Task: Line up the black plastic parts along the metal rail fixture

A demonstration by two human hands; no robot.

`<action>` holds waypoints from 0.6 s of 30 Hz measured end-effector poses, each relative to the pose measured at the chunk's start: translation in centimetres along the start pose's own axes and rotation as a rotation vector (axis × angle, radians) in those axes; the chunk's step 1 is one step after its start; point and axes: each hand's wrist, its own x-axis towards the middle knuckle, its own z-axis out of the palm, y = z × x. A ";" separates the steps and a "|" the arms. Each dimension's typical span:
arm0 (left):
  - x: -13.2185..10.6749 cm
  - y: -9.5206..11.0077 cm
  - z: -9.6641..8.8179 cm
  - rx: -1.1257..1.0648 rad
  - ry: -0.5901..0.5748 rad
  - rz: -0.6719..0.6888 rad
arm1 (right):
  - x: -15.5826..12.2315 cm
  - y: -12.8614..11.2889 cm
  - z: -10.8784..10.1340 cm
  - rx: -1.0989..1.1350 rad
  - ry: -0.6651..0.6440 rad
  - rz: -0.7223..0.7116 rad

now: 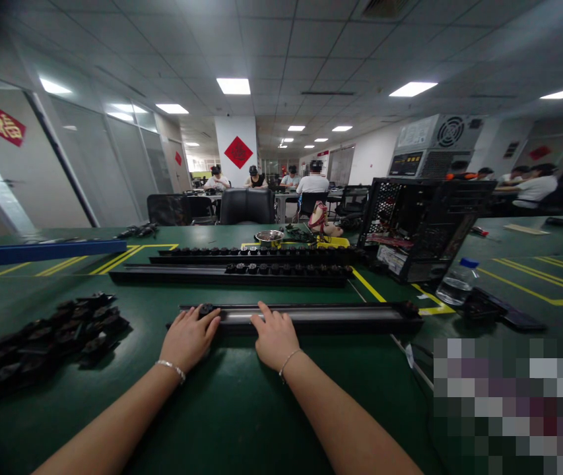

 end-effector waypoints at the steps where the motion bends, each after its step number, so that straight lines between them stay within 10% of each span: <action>1: 0.0 -0.2 0.0 0.011 0.004 0.003 | 0.0 0.0 0.0 0.000 0.002 -0.002; 18: 0.2 -1.9 0.0 -0.035 -0.002 -0.074 | -0.1 0.0 -0.4 0.006 -0.028 -0.002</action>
